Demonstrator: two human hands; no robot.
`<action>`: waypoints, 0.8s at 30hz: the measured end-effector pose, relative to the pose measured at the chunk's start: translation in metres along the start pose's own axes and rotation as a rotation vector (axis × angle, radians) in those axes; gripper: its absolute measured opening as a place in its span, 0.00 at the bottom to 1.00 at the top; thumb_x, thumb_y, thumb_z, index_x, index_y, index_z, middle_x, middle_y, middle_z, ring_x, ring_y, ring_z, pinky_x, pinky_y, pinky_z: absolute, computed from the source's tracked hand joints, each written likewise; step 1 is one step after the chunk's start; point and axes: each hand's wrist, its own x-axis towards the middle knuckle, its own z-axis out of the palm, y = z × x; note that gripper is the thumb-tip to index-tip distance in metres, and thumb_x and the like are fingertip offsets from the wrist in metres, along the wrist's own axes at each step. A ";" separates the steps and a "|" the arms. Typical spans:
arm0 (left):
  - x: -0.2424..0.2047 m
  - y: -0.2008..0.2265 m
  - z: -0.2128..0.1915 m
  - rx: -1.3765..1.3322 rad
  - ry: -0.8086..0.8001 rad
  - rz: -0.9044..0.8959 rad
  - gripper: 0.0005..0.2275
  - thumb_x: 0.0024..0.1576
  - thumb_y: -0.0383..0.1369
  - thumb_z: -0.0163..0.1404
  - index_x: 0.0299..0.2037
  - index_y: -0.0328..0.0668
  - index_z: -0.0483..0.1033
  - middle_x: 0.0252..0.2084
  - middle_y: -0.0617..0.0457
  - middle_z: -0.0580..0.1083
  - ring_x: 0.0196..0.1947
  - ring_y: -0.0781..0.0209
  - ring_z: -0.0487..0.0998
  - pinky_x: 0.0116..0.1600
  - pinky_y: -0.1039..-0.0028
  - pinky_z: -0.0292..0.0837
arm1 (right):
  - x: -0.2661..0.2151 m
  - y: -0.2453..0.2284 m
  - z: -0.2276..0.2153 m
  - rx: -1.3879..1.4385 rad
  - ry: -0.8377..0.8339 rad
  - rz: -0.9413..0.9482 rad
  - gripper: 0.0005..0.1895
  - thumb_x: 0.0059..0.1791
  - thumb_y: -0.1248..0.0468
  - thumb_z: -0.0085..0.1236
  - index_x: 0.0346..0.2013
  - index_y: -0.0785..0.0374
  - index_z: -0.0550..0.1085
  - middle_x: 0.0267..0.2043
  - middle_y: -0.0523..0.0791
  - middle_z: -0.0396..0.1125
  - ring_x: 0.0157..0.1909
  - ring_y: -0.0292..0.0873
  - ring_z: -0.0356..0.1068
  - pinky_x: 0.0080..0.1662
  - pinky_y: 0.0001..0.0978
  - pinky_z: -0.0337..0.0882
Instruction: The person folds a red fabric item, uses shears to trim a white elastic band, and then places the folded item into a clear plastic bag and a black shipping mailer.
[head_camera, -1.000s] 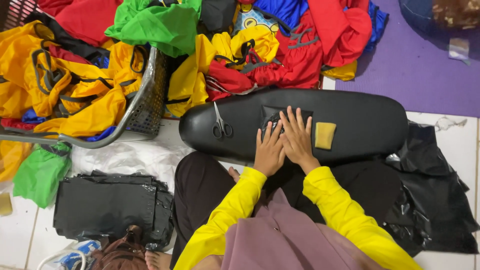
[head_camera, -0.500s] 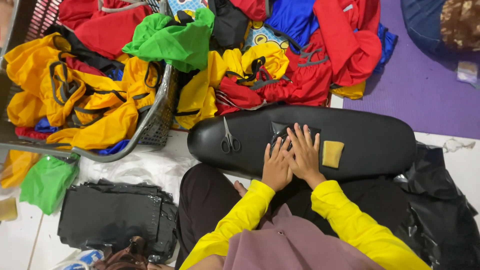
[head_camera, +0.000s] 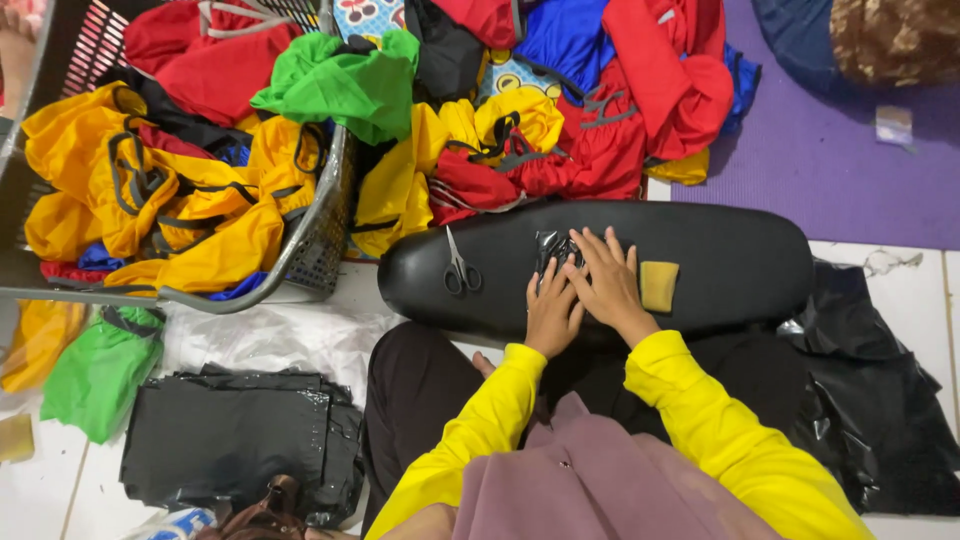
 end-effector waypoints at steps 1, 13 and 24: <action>-0.001 -0.002 0.003 0.000 0.004 0.003 0.27 0.64 0.34 0.46 0.75 0.57 0.56 0.79 0.52 0.51 0.80 0.44 0.43 0.76 0.44 0.34 | 0.003 -0.005 -0.005 -0.003 0.004 -0.003 0.33 0.57 0.40 0.39 0.75 0.44 0.58 0.75 0.47 0.55 0.78 0.62 0.43 0.66 0.80 0.41; 0.004 0.000 0.007 -0.020 0.089 -0.014 0.40 0.55 0.29 0.52 0.73 0.18 0.39 0.77 0.26 0.46 0.78 0.34 0.45 0.75 0.45 0.37 | 0.016 0.002 0.019 -0.080 -0.033 -0.120 0.27 0.60 0.48 0.28 0.75 0.43 0.58 0.80 0.47 0.44 0.79 0.62 0.41 0.68 0.76 0.37; 0.007 0.002 0.023 0.130 0.081 -0.008 0.33 0.58 0.31 0.42 0.72 0.19 0.45 0.76 0.24 0.49 0.77 0.29 0.46 0.72 0.40 0.38 | 0.017 0.006 0.025 -0.119 0.143 -0.214 0.30 0.56 0.54 0.28 0.74 0.43 0.60 0.79 0.45 0.47 0.78 0.57 0.44 0.69 0.65 0.36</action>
